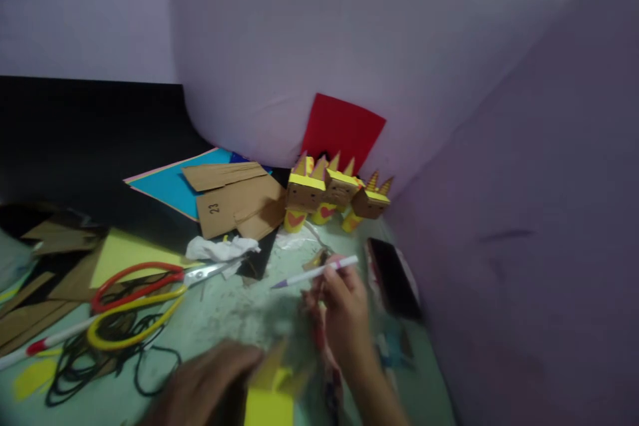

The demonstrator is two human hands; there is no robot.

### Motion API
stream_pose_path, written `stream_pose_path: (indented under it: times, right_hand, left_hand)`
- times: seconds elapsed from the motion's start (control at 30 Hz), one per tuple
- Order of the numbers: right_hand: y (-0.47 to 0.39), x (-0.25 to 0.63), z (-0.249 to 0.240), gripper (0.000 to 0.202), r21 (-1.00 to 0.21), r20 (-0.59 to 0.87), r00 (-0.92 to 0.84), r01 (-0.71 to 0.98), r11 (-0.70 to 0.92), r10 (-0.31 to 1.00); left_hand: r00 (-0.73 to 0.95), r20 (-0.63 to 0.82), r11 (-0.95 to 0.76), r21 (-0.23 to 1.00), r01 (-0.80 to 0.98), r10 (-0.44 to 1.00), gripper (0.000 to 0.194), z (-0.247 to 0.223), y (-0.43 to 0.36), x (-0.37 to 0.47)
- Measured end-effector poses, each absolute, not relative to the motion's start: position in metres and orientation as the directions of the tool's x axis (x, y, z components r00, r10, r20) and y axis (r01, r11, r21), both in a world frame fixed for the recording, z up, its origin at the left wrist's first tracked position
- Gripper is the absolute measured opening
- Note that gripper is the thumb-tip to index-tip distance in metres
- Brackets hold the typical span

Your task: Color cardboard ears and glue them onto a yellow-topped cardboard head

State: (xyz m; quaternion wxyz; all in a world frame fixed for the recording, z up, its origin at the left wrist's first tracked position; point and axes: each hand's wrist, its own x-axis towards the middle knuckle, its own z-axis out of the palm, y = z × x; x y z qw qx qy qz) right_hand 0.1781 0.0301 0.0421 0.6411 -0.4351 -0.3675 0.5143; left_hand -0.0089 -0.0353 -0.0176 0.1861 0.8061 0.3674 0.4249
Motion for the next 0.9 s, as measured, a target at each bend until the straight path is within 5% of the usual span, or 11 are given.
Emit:
stream_pose_path:
  times: [0.07,0.23,0.47,0.67,0.9]
  right_hand:
    - [0.024,0.180,0.039,0.028,-0.896,-0.038,0.259,-0.437,0.082,0.965]
    - [0.013,0.178,0.033,0.032,-0.853,-0.047,0.343,-0.502,0.141,0.938]
    - [-0.009,0.191,0.045,0.022,-0.843,0.103,0.349,-0.467,0.268,0.931]
    - [-0.017,0.197,0.041,0.022,-0.892,0.242,0.406,-0.265,0.367,0.881]
    - [-0.025,0.194,0.024,0.011,-0.880,0.475,0.376,0.199,0.431,0.796]
  left_hand:
    - [0.275,0.507,-0.573,0.658,0.489,0.817,0.056,-0.018,-0.032,-0.008]
    - [0.249,0.240,-0.335,0.809,0.484,0.938,0.057,-0.011,-0.022,-0.012]
    - [0.234,0.174,-0.244,0.916,0.318,0.957,0.062,0.002,-0.021,-0.010]
    - [0.321,-0.025,-0.005,0.996,0.093,0.947,0.053,0.016,-0.012,-0.009]
    - [0.223,0.019,-0.088,0.948,0.305,0.975,0.058,0.009,-0.019,-0.008]
